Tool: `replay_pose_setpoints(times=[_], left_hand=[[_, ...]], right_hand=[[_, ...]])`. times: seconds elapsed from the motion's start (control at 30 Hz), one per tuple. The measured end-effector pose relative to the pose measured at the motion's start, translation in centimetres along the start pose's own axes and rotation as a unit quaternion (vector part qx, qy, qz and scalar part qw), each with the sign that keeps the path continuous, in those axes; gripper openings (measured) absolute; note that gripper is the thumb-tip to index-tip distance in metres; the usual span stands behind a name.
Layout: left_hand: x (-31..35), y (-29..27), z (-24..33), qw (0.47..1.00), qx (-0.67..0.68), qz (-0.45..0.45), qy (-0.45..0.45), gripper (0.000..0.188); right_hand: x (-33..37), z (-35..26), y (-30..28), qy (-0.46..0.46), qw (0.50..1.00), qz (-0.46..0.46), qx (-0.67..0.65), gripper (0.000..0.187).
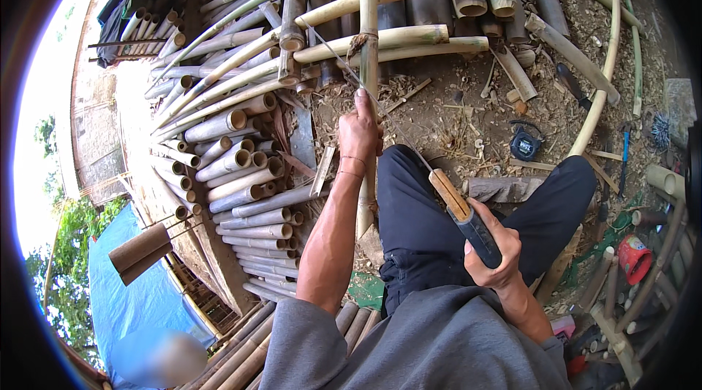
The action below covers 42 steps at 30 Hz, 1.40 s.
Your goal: The person sits on the ground in a workshop and assembles a bamboo structure. They use a hammer to fit bamboo pieces together, measure lengths with a tape measure, and cut bamboo with a hand saw. The person repeatedly adjusts and secures the bamboo components to form a frame.
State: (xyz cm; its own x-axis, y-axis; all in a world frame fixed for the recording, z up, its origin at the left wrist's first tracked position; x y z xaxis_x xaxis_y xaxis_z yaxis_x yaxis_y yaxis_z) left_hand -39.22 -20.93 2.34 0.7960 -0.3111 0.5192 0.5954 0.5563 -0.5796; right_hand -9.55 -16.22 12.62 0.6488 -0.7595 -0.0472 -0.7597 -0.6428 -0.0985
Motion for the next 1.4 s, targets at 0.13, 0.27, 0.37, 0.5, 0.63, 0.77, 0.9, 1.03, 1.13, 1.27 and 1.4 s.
replay_pose_setpoints(times=[0.13, 0.27, 0.37, 0.5, 0.63, 0.77, 0.9, 1.03, 1.13, 1.27, 1.4], left_hand=[[0.3, 0.4, 0.4, 1.0, -0.003, -0.003, 0.008, 0.08], [-0.2, 0.4, 0.0, 1.0, -0.014, 0.014, 0.022, 0.08], [-0.4, 0.4, -0.4, 0.999, -0.029, 0.02, 0.032, 0.08], [-0.1, 0.6, 0.4, 0.999, -0.021, 0.009, 0.024, 0.081], [0.0, 0.3, 0.2, 0.999, -0.024, 0.001, 0.033, 0.08], [0.1, 0.3, 0.1, 0.999, -0.027, -0.009, 0.026, 0.081], [0.5, -0.2, -0.6, 0.999, -0.033, -0.004, 0.018, 0.08], [0.5, 0.2, -0.2, 0.999, -0.042, -0.002, 0.016, 0.08], [0.0, 0.2, 0.3, 0.999, -0.031, -0.009, 0.017, 0.081], [-0.1, 0.0, -1.4, 1.0, -0.017, -0.012, -0.004, 0.081], [0.1, -0.6, -0.5, 0.999, -0.037, -0.002, -0.004, 0.081]], right_hand=[[-0.2, -0.4, -0.2, 0.007, 1.0, -0.003, 0.025, 0.058], [-0.2, -0.7, -0.3, 0.019, 0.999, -0.007, 0.031, 0.053], [-0.1, -0.6, -0.1, -0.01, 0.999, 0.001, 0.042, 0.058], [-0.1, -0.3, -0.4, 0.0, 0.999, -0.016, 0.05, 0.06], [0.1, -0.5, 0.0, -0.001, 0.998, -0.013, 0.053, 0.06], [1.4, -1.0, -0.5, -0.001, 0.998, -0.017, 0.066, 0.058], [4.7, -2.1, -2.3, -0.002, 0.991, -0.042, 0.127, 0.057], [-0.5, -1.2, -0.1, -0.072, 0.987, -0.033, 0.138, 0.055], [-2.6, 1.0, 1.3, -0.016, 0.999, -0.03, 0.038, 0.055], [2.1, -1.2, -0.7, -0.044, 0.992, -0.025, 0.119, 0.053], [2.3, -1.4, -0.3, -0.047, 0.995, -0.008, 0.089, 0.049]])
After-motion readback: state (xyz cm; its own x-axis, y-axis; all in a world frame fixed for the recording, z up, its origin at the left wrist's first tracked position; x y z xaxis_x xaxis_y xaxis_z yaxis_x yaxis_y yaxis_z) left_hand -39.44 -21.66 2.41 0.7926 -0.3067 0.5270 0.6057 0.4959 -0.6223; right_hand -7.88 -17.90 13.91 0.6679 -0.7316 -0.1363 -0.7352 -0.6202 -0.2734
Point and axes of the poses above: each hand's wrist, its own x-axis away from the middle knuckle, its own y-axis out of the palm, z = x × y, the point moved 6 cm from there along -x, towards the middle knuckle, and after that the axes turned 1 degree about z, right-handed, at the moved point
